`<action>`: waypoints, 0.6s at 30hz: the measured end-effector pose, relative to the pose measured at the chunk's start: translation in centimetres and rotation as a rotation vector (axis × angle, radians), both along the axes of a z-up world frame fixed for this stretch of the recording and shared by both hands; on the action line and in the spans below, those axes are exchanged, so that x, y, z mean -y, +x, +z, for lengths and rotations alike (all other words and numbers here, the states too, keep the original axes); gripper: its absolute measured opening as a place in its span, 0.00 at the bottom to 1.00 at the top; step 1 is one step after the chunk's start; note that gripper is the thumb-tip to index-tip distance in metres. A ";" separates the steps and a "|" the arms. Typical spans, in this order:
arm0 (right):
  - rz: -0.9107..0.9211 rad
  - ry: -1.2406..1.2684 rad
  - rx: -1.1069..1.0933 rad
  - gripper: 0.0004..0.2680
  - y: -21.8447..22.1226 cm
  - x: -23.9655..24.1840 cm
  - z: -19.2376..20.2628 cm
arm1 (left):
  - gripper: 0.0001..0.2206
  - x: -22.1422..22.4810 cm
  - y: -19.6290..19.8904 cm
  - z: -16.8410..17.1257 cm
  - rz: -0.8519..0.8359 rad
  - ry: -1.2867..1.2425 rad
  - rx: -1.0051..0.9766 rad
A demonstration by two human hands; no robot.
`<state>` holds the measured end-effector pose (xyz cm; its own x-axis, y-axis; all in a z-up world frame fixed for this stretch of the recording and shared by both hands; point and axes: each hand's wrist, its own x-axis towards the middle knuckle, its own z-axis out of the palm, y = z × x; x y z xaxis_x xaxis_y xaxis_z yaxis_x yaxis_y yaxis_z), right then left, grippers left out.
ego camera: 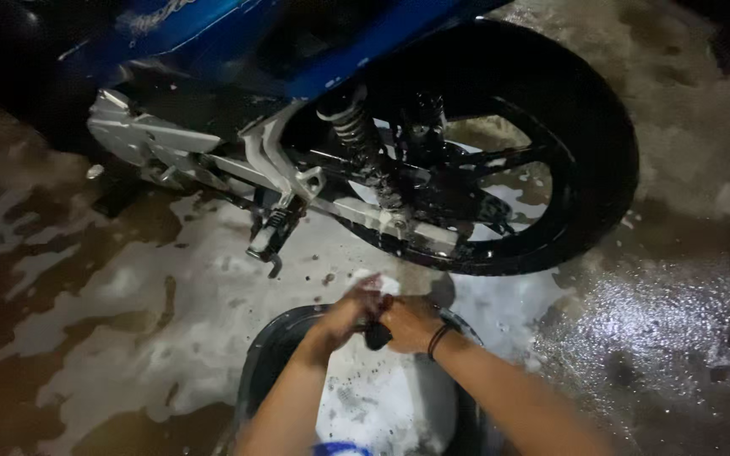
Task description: The person scrubs the rear wheel, chain, and lower frame of a blue motorcycle using a soapy sponge and a bucket of soapy water. The person repeatedly dips the sponge into the bucket and scrubs different parts of the motorcycle's rear section.
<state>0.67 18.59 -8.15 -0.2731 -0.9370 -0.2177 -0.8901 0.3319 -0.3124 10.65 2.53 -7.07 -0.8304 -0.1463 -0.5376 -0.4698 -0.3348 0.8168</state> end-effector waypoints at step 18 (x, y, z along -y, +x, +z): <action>0.263 0.051 -0.121 0.32 6.3 0.1 -14.1 | 0.52 -0.2 10.6 -11.9 -0.659 -1.355 0.019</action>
<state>6.98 18.50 -22.26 -0.0494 -0.9677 -0.2472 -0.9773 0.0978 -0.1878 21.21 2.70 -18.99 -0.9382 -0.1413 -0.3158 -0.2450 0.9158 0.3182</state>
